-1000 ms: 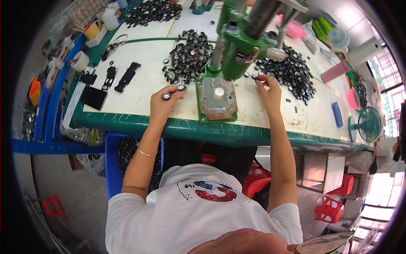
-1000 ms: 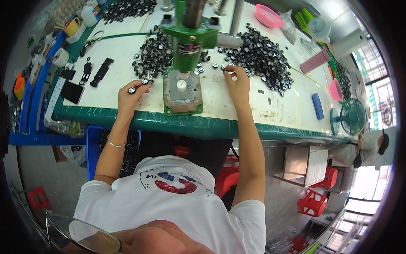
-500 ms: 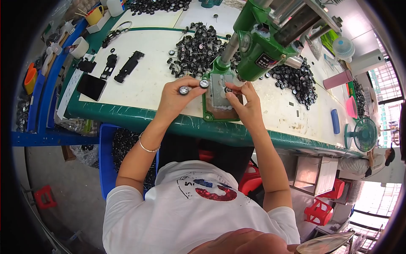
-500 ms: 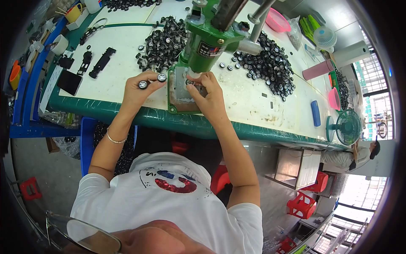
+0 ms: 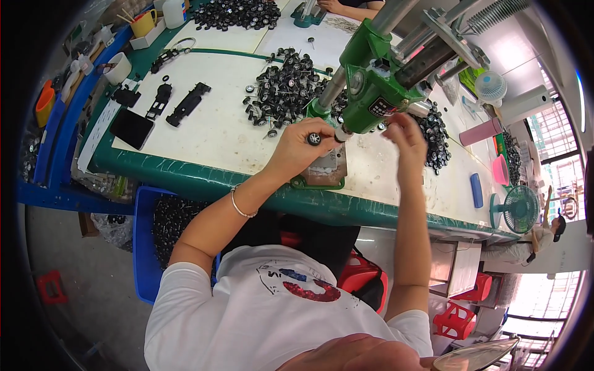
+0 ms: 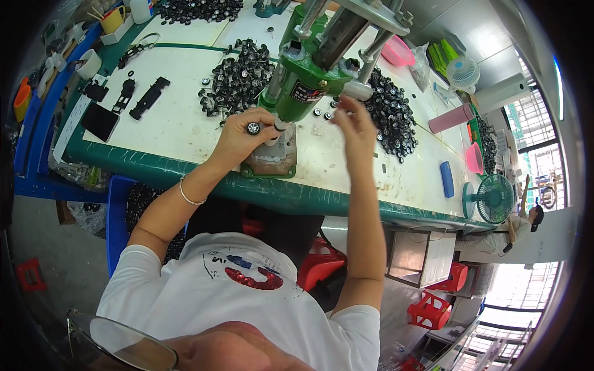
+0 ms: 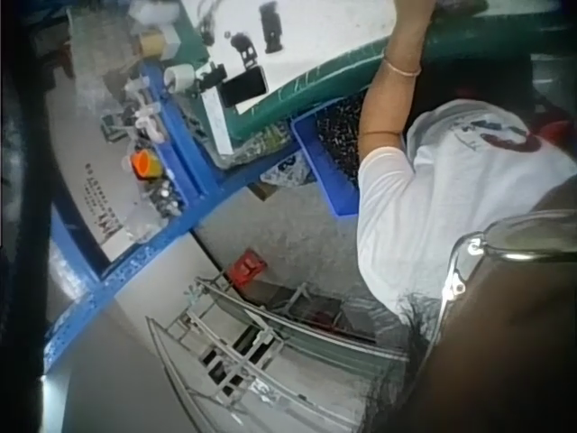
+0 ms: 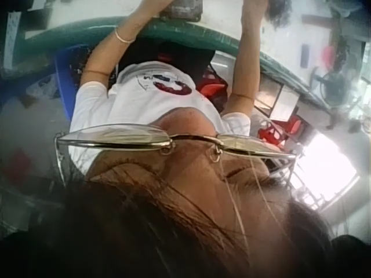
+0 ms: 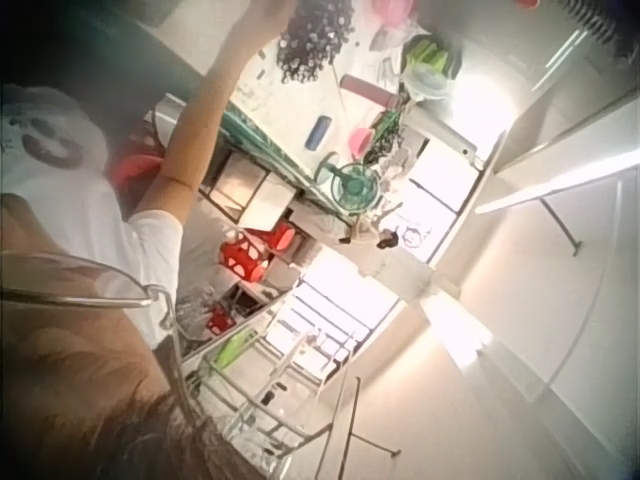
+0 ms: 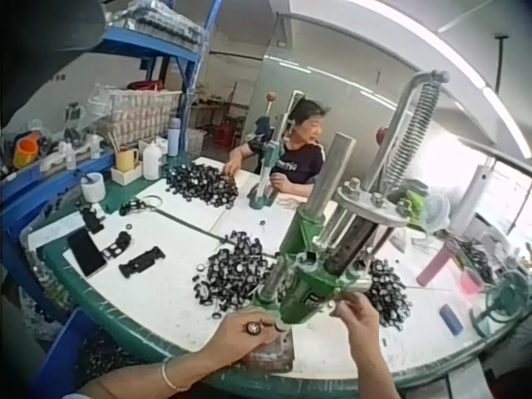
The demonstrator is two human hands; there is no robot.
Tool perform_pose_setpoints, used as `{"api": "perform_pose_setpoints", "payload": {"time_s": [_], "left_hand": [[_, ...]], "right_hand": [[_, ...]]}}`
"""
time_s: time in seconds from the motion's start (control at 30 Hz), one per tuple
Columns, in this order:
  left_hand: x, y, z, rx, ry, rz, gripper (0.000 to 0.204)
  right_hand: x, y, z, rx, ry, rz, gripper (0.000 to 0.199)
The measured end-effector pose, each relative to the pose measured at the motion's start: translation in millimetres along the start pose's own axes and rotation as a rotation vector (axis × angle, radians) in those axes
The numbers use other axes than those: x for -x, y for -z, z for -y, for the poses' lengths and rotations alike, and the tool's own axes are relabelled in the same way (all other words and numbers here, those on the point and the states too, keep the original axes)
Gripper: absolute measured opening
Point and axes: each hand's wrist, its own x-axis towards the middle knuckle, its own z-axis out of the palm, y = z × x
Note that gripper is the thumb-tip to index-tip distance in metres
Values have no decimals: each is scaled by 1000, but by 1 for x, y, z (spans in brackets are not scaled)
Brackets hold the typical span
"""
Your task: The person assembles small circular rubber and plastic components using a green manual press.
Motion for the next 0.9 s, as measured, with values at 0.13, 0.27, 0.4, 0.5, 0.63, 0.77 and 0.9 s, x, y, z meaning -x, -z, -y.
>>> {"api": "perform_pose_setpoints", "payload": {"time_s": [0.13, 0.27, 0.4, 0.5, 0.63, 0.77, 0.9], "left_hand": [[-1, -1, -3, 64, 109, -21, 11], [-1, 1, -7, 102, 127, 15, 11], [-6, 0, -10, 78, 108, 69, 11], [-5, 4, -10, 51, 111, 54, 11], [-6, 5, -7, 11, 78, 61, 11], [-5, 5, -8, 45, 117, 89, 10], [-5, 7, -6, 16, 94, 91, 11]], "right_hand": [[-48, 12, 61, -164, 29, -133, 33], [-110, 2, 129, -401, 141, 153, 24], [-177, 30, 136, -384, 168, 453, 28], [-145, -9, 149, -1365, -376, 711, 20], [-125, -15, 154, -308, 406, -193, 23], [-96, -35, 170, -371, 503, -283, 21], [-63, -43, 175, -334, 564, -308, 25]]}}
